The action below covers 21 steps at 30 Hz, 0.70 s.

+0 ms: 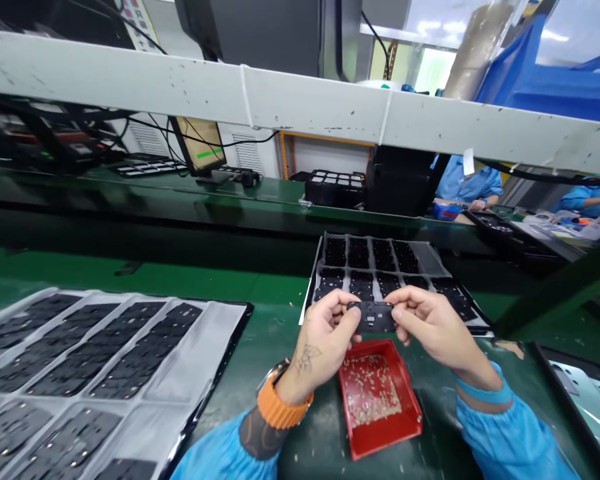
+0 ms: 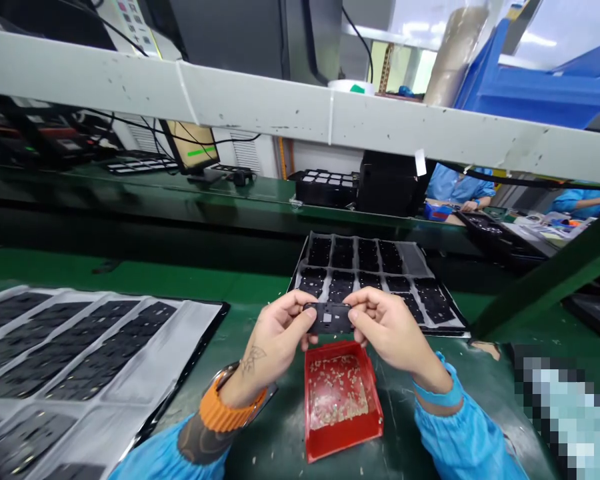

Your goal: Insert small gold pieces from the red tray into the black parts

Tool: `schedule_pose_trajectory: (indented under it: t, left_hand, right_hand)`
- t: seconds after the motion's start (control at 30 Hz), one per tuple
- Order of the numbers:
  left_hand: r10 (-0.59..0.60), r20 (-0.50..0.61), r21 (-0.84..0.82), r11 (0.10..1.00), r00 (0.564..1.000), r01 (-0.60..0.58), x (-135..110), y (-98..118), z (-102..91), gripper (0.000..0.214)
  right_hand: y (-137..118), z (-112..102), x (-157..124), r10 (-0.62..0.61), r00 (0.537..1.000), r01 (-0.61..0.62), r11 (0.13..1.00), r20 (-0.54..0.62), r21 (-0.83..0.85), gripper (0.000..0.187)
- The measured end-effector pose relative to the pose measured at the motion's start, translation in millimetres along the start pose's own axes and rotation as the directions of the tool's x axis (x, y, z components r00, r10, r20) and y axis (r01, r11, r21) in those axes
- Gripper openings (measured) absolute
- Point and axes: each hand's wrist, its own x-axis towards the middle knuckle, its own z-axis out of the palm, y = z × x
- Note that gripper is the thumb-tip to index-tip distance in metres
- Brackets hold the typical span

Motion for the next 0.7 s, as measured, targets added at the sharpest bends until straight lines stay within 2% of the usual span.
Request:
schedule_pose_trajectory:
  t: [0.4, 0.7]
  left_hand:
    - [0.062, -0.017, 0.012, 0.998, 0.998, -0.062, -3.4, 3.4, 2.2, 0.020]
    - [0.027, -0.070, -0.007, 1.000, 0.997, -0.027, -1.9, -0.9, 1.4, 0.021]
  right_hand:
    - [-3.5, 2.9, -0.8, 0.003, 1.000, -0.003, 1.000, -0.007, -0.007, 0.020]
    - [-4.2, 8.5, -1.9, 0.030, 1.000, -0.030, 1.000, 0.002, 0.008, 0.023]
